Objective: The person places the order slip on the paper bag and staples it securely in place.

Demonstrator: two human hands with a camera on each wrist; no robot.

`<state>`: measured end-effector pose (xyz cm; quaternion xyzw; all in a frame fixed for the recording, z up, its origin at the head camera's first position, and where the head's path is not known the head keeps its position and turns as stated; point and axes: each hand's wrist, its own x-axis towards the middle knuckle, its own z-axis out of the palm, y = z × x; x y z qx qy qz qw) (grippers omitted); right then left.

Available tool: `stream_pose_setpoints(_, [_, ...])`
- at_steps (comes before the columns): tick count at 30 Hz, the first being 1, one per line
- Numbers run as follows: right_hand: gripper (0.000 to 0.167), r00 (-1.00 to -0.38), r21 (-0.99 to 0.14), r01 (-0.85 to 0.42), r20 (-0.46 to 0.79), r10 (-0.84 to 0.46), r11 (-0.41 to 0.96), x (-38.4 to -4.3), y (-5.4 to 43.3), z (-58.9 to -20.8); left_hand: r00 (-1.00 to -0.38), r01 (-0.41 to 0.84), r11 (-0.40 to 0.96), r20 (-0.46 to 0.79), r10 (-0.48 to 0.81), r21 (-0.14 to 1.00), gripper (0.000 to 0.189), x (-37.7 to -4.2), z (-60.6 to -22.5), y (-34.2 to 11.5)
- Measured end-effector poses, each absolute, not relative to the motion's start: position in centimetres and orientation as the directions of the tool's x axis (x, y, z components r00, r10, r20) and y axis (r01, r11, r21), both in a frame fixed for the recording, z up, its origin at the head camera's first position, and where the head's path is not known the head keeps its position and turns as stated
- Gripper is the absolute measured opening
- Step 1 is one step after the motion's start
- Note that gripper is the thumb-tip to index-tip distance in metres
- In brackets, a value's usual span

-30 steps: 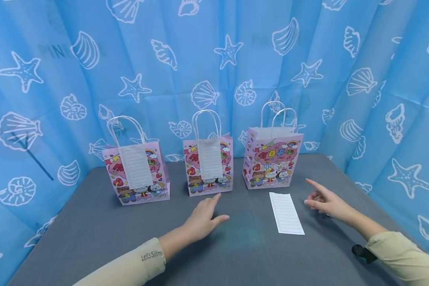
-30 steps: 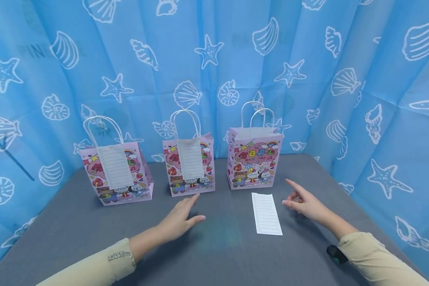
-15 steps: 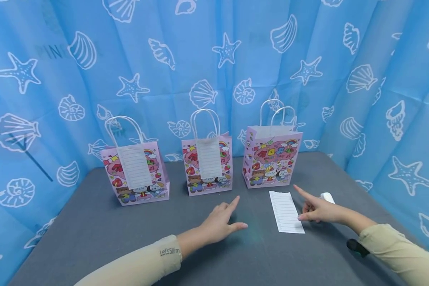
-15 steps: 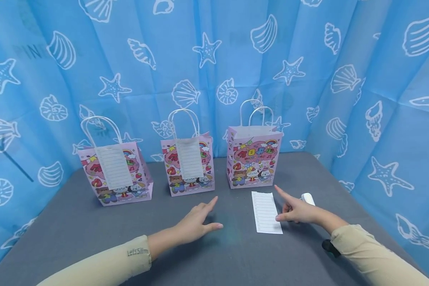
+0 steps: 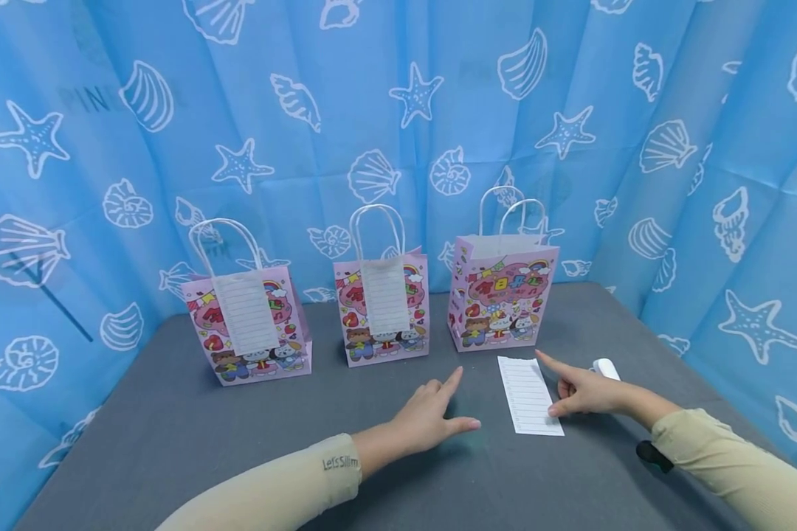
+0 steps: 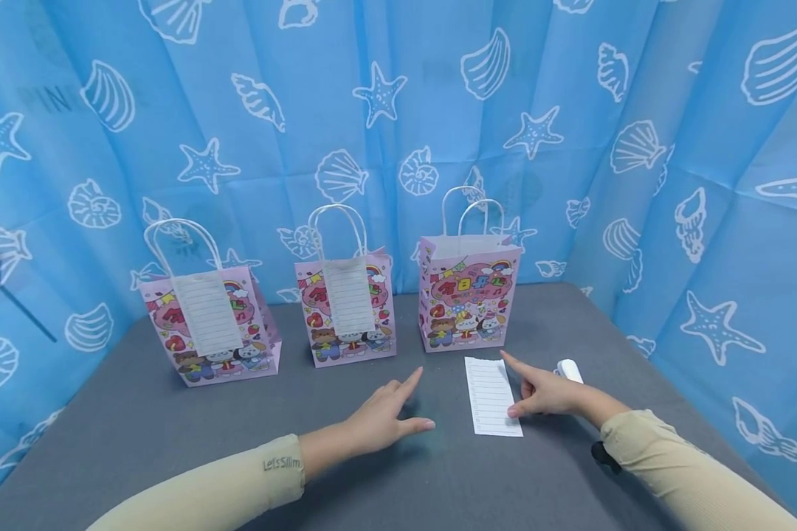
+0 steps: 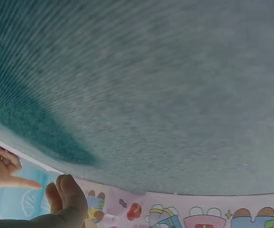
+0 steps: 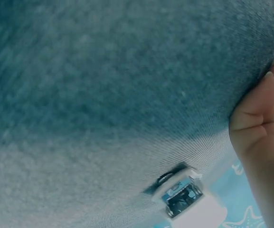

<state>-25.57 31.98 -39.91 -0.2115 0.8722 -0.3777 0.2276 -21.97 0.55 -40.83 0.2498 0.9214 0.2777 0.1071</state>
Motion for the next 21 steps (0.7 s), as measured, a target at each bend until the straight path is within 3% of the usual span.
stream_pose_setpoints(21, [0.101, -0.821, -0.719, -0.171, -0.273, -0.501, 0.673, -25.8, 31.4, -39.8, -0.838, 0.399, 0.701, -0.075, 0.541, 0.591, 0.086, -22.3, -40.4, 3.5])
